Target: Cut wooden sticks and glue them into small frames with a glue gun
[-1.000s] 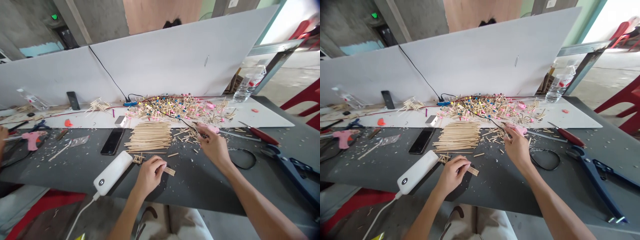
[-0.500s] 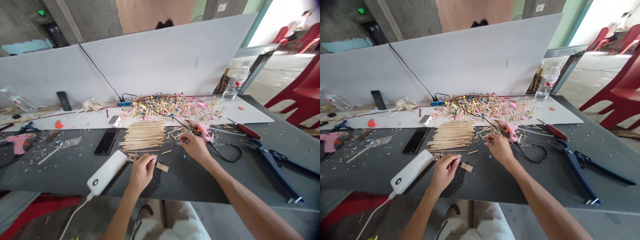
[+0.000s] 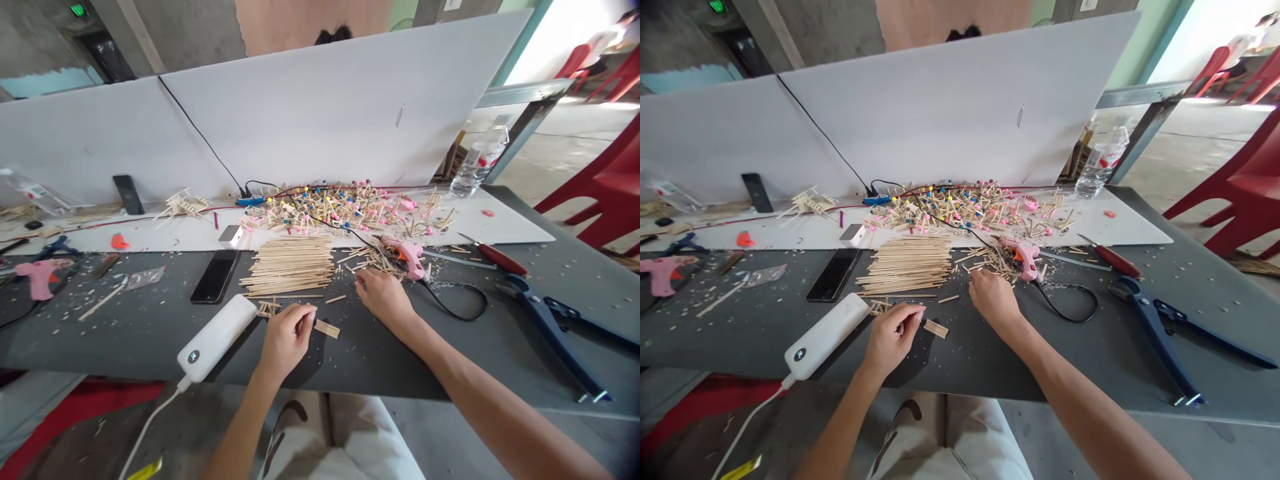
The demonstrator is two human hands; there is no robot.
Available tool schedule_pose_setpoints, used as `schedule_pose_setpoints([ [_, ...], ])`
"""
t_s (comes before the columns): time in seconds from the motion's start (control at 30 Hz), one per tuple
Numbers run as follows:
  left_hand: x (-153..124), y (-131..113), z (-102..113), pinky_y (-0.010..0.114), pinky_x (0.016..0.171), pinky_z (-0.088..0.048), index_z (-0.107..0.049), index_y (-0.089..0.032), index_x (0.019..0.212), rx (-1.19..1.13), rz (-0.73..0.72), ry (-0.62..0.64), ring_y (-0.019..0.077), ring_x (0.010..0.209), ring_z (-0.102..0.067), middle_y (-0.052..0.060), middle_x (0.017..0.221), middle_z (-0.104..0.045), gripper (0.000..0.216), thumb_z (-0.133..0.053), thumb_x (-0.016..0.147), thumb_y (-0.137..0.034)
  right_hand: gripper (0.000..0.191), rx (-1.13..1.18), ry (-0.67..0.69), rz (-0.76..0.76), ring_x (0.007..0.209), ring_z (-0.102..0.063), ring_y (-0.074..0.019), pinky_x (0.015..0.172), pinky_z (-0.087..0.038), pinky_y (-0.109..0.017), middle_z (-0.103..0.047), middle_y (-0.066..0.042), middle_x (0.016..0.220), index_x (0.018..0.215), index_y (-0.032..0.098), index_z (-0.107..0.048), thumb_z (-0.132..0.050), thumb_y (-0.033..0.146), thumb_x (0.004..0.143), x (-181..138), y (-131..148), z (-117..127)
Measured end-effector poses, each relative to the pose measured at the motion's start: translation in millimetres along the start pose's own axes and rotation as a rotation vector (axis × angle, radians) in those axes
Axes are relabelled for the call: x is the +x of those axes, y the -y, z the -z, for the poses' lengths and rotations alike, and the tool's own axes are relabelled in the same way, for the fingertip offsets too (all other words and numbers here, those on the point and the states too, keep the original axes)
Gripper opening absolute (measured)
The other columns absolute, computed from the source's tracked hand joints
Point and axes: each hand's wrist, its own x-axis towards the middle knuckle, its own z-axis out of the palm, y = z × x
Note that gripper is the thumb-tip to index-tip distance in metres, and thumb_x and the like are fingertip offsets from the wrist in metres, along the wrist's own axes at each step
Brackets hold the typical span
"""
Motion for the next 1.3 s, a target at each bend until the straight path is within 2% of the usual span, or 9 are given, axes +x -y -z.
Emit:
schedule_pose_setpoints([
  [0.2,-0.9,-1.0,1.0,0.023,0.06,-0.045,-0.068,-0.019,0.1,0.006,0.003,-0.001,0.0122,0.065,-0.061,0.005,0.089,-0.072,0.016,-0.052,0.097,-0.02,0.025,-0.149,0.031,0.025,0.076,-0.067,-0.0207,0.058,-0.034,-0.027,-0.069,-0.012,0.095,0.097,0.013,-0.065,-0.041,0.018,0.098,-7.3,11.7,0.6],
  [0.37,-1.4,-0.6,1.3,0.023,0.06,-0.044,-0.068,-0.02,0.1,0.02,0.01,0.013,0.0124,0.065,-0.06,0.005,0.09,-0.072,0.017,-0.052,0.097,-0.021,0.023,-0.188,0.028,0.038,0.074,-0.067,-0.019,0.057,-0.034,-0.027,-0.069,-0.012,0.095,0.095,0.013,-0.065,-0.042,0.016,0.098,-9.7,17.2,-3.7],
  [0.5,-1.9,-0.2,1.3,0.023,0.057,-0.043,-0.069,-0.019,0.1,0.014,0.012,0.011,0.0113,0.06,-0.057,0.004,0.088,-0.072,0.017,-0.052,0.097,-0.021,0.023,-0.185,0.0,0.019,0.074,-0.068,-0.0193,0.058,-0.036,-0.026,-0.071,-0.011,0.093,0.095,0.014,-0.066,-0.044,0.011,0.094,-6.2,5.1,-6.1],
  [0.6,-2.1,-0.4,1.3,0.022,0.059,-0.044,-0.069,-0.019,0.1,-0.019,0.016,0.007,0.0113,0.064,-0.06,0.005,0.091,-0.073,0.017,-0.052,0.097,-0.02,0.025,-0.171,-0.05,-0.031,0.076,-0.069,-0.0217,0.061,-0.04,-0.027,-0.072,-0.013,0.09,0.099,0.012,-0.068,-0.044,0.01,0.092,-2.3,-12.4,-4.0],
  [0.73,-1.6,-1.0,1.6,0.022,0.059,-0.045,-0.068,-0.019,0.1,-0.028,0.013,0.014,0.0118,0.065,-0.061,0.005,0.092,-0.073,0.018,-0.051,0.097,-0.02,0.03,-0.102,-0.132,-0.023,0.088,-0.069,-0.021,0.072,-0.046,-0.027,-0.073,-0.011,0.103,0.112,0.016,-0.068,-0.042,0.019,0.097,0.3,-22.3,-2.8],
  [0.9,-0.2,-1.4,2.2,0.023,0.058,-0.044,-0.068,-0.019,0.099,-0.006,0.013,0.014,0.0123,0.062,-0.06,0.006,0.088,-0.072,0.019,-0.05,0.098,-0.023,0.029,0.232,-0.288,0.035,0.089,-0.068,-0.0209,0.08,-0.049,-0.029,-0.074,-0.009,0.102,0.107,0.016,-0.07,-0.044,0.019,0.095,3.4,-20.1,-7.1],
  [1.0,0.4,-1.7,2.2,0.024,0.057,-0.045,-0.068,-0.019,0.099,0.009,0.014,0.018,0.0124,0.061,-0.059,0.006,0.085,-0.072,0.019,-0.05,0.099,-0.023,0.023,0.285,-0.24,0.067,0.087,-0.067,-0.0202,0.079,-0.048,-0.029,-0.073,-0.008,0.099,0.099,0.018,-0.072,-0.049,0.021,0.093,4.0,-21.5,-8.3],
  [1.13,0.8,-2.7,1.8,0.024,0.06,-0.047,-0.068,-0.02,0.101,0.023,0.012,0.038,0.0132,0.062,-0.06,0.006,0.085,-0.071,0.019,-0.049,0.099,-0.023,0.016,0.209,-0.121,0.052,0.079,-0.064,-0.018,0.075,-0.046,-0.028,-0.07,-0.006,0.096,0.092,0.019,-0.072,-0.058,0.028,0.091,5.1,-16.1,-8.2],
  [1.3,0.8,-2.6,1.0,0.023,0.061,-0.046,-0.067,-0.019,0.101,0.031,0.008,0.06,0.013,0.064,-0.061,0.006,0.085,-0.07,0.018,-0.05,0.098,-0.02,0.02,0.114,-0.045,0.098,0.085,-0.064,-0.018,0.073,-0.044,-0.026,-0.066,-0.007,0.099,0.096,0.018,-0.068,-0.049,0.023,0.097,8.3,-4.1,-7.0],
])
